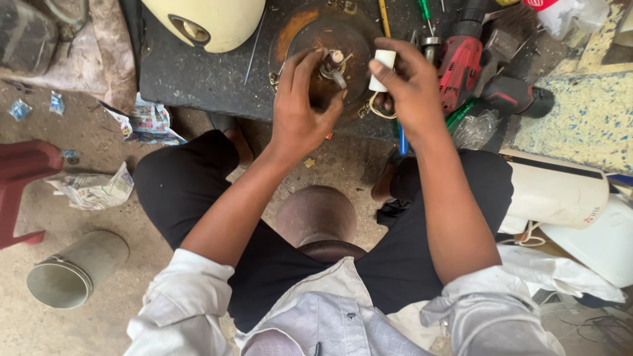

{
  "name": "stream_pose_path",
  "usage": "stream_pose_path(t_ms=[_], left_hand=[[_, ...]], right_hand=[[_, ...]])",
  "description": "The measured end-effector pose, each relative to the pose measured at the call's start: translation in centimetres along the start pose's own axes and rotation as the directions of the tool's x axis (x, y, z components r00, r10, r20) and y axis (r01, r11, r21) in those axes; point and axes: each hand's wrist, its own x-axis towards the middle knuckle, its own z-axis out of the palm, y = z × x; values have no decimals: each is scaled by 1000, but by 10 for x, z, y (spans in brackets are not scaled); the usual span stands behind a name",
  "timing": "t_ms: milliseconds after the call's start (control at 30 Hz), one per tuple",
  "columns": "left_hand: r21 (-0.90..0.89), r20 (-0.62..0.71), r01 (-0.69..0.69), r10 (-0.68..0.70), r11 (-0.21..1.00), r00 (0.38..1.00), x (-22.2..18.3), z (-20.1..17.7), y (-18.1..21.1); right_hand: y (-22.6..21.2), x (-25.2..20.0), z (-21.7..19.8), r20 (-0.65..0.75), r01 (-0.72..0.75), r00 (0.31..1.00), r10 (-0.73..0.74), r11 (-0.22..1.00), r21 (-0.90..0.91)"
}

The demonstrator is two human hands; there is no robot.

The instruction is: The person takes zip ties from a plastic bag and secures a small white electrical component to a metal base. They use pliers to cut the excess length of the zip ties after tightening them.

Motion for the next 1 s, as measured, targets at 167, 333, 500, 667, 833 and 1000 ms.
stream_pose_path(t_ms=[167, 333, 500, 667, 833, 1000], left_hand=[[-26, 18, -53, 53, 998, 998, -5, -8, -7], [-95, 30, 3, 0, 995, 1000, 1, -13, -8], [-134, 15, -5, 7, 991, 1000, -2, -11, -6], [-247, 13, 103, -104, 963, 995, 3, -3, -7], [-387, 86, 192, -172, 902, 981, 7, -2, -7], [-288, 47, 72, -61, 955, 997, 11, -5, -7]], right_hand=[[6, -19, 11, 58, 329, 944, -325, 939, -98], [1, -18, 17, 67, 150, 988, -139, 964, -219], [0, -15, 2, 229, 536, 833, -504, 633, -559], [1, -9, 1, 256, 534, 845, -470, 700, -474], [-1, -6, 7, 388, 742, 627, -675, 366, -562], [13, -10, 23, 196, 694, 646, -738, 460, -554]])
